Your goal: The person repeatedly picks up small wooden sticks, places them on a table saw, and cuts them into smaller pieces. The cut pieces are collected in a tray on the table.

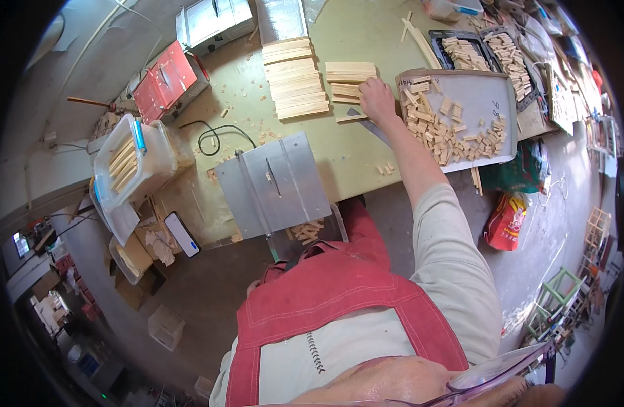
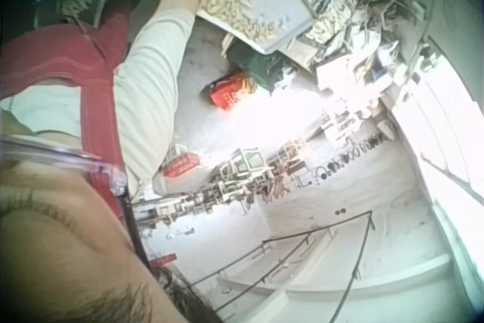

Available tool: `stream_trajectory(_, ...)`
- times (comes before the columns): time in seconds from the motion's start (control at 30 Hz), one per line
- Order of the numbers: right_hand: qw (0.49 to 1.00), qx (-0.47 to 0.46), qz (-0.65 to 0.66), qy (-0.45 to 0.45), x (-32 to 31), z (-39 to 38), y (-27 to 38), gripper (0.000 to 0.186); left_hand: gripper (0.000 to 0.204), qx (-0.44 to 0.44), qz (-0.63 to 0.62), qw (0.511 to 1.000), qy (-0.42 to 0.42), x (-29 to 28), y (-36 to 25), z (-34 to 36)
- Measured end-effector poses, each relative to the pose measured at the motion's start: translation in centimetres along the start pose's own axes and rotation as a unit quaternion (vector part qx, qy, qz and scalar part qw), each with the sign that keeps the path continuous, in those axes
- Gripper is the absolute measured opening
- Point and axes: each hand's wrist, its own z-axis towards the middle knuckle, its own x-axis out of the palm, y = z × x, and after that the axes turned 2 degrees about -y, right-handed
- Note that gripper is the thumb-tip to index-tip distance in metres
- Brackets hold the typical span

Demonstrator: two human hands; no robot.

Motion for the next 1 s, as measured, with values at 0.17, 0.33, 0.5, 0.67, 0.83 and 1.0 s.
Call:
stream_trajectory(0.17,0.999,-0.036,0.031,0.002,-2.6,-3.2,1.6,0.021,0.037,0.001,-0.003,1.0,0.002,0.6,0.0,0.1)
stream_trajectory(0.33,0.997,-0.054,0.049,0.028,-2.9,-6.4,1.6,0.028,0.036,0.005,-0.001,1.0,0.005,0.5,-0.1,0.6)
stream_trajectory(0.5,0.997,-0.029,0.069,0.018,-2.1,-6.7,1.7,0.035,0.036,0.009,0.005,1.0,0.003,-0.2,-1.1,0.5)
stream_trajectory(0.67,0.997,-0.026,0.052,0.052,-1.7,-6.1,1.4,0.03,0.035,0.009,0.004,1.0,0.005,0.1,-0.8,0.6)
stream_trajectory(0.83,0.999,-0.01,0.035,0.034,-1.8,-5.0,1.2,0.034,0.035,0.007,0.007,1.0,0.006,0.3,-0.6,0.5)
stream_trajectory(1.0,0.998,0.008,0.048,0.031,-2.5,-5.1,1.1,0.051,0.034,0.005,0.006,1.0,0.007,0.5,-0.7,0.6)
